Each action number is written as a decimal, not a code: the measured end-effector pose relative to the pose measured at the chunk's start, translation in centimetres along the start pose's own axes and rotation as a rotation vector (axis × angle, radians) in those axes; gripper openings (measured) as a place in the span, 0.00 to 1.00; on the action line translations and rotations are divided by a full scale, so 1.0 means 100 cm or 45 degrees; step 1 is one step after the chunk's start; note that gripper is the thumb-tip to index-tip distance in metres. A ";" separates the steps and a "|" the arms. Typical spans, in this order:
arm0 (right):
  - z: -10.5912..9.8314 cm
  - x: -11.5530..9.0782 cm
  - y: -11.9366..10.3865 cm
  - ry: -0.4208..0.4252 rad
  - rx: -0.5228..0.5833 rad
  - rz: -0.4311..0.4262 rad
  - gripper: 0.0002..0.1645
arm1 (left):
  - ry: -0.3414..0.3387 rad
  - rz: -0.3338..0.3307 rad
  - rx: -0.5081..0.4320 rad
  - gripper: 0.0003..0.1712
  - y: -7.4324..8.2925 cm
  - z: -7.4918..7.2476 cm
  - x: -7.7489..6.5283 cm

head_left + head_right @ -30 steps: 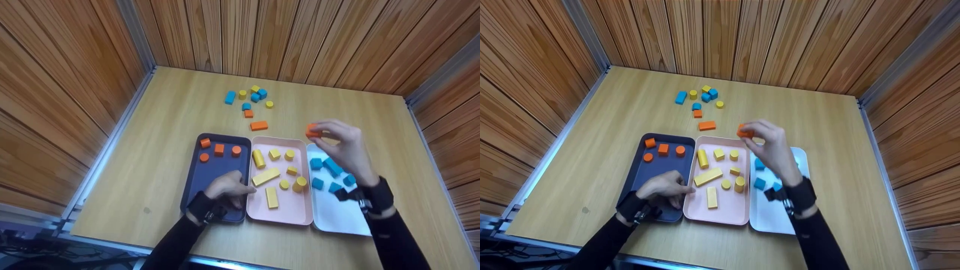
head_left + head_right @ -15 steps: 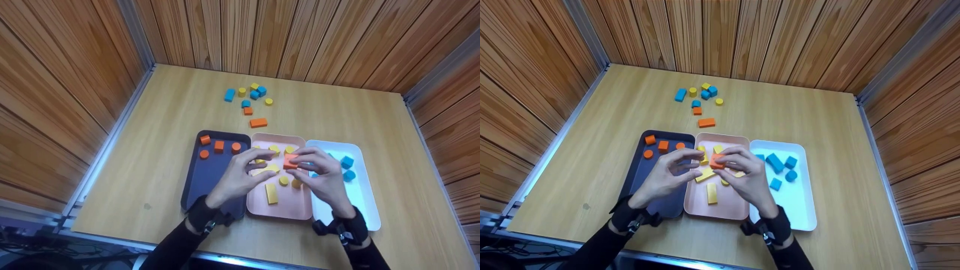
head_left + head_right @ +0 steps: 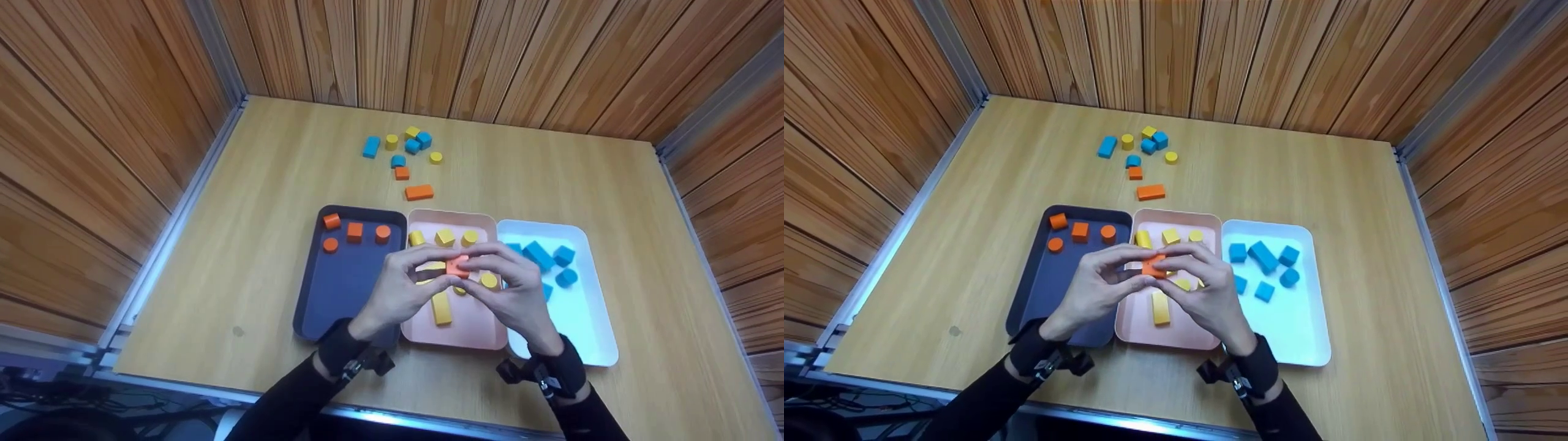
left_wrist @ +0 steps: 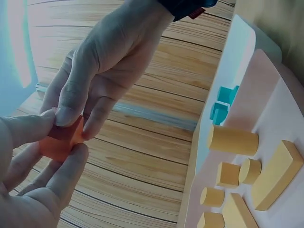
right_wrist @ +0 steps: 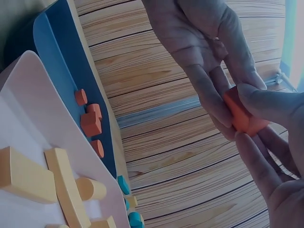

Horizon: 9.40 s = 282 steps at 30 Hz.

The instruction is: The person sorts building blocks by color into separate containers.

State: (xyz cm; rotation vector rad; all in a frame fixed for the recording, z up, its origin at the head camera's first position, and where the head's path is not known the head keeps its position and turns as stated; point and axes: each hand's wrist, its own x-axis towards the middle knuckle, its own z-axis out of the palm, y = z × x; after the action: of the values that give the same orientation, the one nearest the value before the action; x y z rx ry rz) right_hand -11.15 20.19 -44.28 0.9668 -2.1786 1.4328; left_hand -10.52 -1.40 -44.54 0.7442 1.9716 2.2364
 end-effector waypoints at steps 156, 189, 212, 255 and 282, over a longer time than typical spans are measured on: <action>-0.010 -0.080 0.057 -0.696 -0.647 1.305 0.26 | -0.541 -0.929 1.484 0.13 -0.032 -0.091 0.039; -0.010 -0.081 0.058 -0.711 -0.657 1.314 0.26 | -0.575 -0.847 1.581 0.09 -0.049 -0.079 0.035; -0.011 -0.077 0.059 -0.678 -0.663 1.310 0.26 | -0.221 -0.721 1.514 0.24 -0.027 -0.152 0.177; -0.015 -0.100 0.041 -0.684 -0.691 1.426 0.24 | -0.237 -0.816 1.696 0.17 -0.131 -0.147 0.278; -0.023 -0.087 0.063 -0.652 -0.632 1.409 0.24 | -0.689 -0.046 1.481 0.17 -0.022 -0.032 0.181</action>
State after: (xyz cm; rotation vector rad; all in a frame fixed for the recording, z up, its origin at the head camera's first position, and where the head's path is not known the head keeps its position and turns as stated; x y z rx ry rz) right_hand -9.70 26.88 -52.83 -0.1711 -3.4822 0.8628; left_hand -28.26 2.53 -41.22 1.1593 2.7190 0.5206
